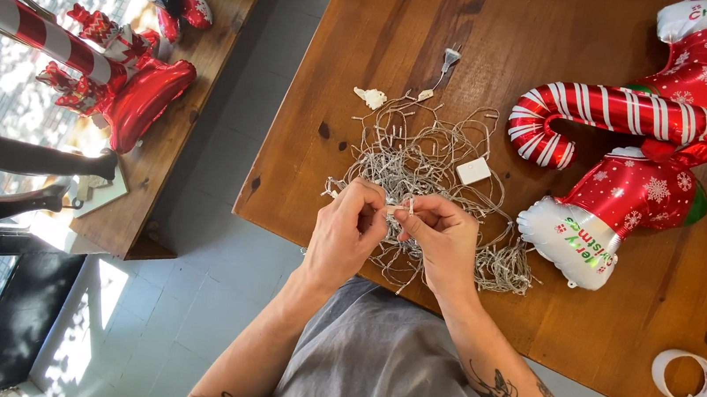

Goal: The person untangles a string of white Christmas lights on a wooden table. They separate the wires by hand, occasionally picking up and moving the tangled bundle to work on different sections. Inflated candy cane decorations and a roll of tape are visible on the table nearby.

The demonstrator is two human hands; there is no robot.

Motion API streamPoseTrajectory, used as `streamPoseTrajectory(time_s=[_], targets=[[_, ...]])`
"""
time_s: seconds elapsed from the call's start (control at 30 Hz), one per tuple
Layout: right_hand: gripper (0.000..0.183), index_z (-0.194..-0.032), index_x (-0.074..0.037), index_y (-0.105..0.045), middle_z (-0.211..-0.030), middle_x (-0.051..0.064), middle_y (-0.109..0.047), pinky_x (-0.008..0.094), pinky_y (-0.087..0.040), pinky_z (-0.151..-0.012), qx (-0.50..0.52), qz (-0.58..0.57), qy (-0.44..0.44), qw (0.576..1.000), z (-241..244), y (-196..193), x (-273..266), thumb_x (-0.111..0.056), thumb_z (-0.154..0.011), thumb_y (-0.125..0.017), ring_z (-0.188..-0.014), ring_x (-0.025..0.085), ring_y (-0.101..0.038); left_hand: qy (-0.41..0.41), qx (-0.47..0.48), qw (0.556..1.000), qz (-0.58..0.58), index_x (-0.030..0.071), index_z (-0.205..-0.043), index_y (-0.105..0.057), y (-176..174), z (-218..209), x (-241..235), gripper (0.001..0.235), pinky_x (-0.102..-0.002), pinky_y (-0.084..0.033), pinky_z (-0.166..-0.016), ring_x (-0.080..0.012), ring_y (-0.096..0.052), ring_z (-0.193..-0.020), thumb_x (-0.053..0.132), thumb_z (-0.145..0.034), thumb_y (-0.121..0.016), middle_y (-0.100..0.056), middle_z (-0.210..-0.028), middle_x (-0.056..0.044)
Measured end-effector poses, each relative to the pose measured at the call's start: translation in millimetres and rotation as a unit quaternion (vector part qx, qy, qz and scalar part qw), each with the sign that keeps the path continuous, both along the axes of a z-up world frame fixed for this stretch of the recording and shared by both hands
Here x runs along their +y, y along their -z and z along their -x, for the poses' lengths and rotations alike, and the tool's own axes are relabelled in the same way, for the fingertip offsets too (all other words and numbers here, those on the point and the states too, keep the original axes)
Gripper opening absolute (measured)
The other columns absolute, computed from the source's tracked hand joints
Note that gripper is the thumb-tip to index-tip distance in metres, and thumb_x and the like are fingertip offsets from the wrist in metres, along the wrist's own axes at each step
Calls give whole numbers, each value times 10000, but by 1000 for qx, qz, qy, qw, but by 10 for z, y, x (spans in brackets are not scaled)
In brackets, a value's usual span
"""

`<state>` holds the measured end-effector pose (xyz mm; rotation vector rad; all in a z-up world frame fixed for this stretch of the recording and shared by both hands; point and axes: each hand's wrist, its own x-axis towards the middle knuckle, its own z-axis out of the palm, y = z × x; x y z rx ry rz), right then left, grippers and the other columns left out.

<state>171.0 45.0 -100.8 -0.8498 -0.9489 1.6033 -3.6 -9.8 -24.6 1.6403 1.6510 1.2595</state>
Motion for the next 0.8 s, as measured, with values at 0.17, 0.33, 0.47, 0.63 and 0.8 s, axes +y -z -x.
streamPoseTrajectory(time_s=[0.17,0.33,0.47,0.63,0.8], targets=[[239,-1144,79,-900,-831,181,-835,331,-707,-661,-10,0,-4,1000,-61,64,46,32,-956,-1040,-627,191,-826,30,-126,990,59,103,-1346,-609,-63,42,-11,210,-320,-546,-667,-205,-650,-754,57,-1190,-742,-751,-1077,-85],[187,-1147,69,-928,-773,182,-840,331,-707,-640,-34,-14,-44,998,-116,35,62,3,-993,-1010,-626,197,-836,19,-57,996,65,136,-1175,-905,-224,80,86,123,-274,-543,-645,-135,-689,-713,147,-1070,-967,-767,-985,-30],[133,-1174,64,-938,-751,191,-848,322,-687,-632,-40,-43,-55,997,-213,-259,85,-10,-1064,-944,-606,218,-840,-10,-30,998,61,172,-1097,-950,-235,163,71,63,-270,-550,-637,-126,-679,-694,137,-1053,-978,-816,-1007,-9],[175,-1167,30,-912,-945,193,-881,325,-682,-679,-47,-54,-74,995,-313,-265,160,-128,-1182,-839,-649,208,-831,2,-4,996,91,97,-1138,-853,-465,197,51,36,-348,-579,-717,-193,-667,-797,108,-1118,-881,-746,-1162,-60],[219,-1299,-12,-883,-1094,157,-891,343,-672,-840,-91,-65,-118,987,-335,-383,137,-159,-1137,-876,-861,201,-854,2,80,996,47,97,-1132,-804,-464,172,23,149,-433,-632,-768,-264,-743,-851,45,-1047,-913,-739,-1163,-71]])
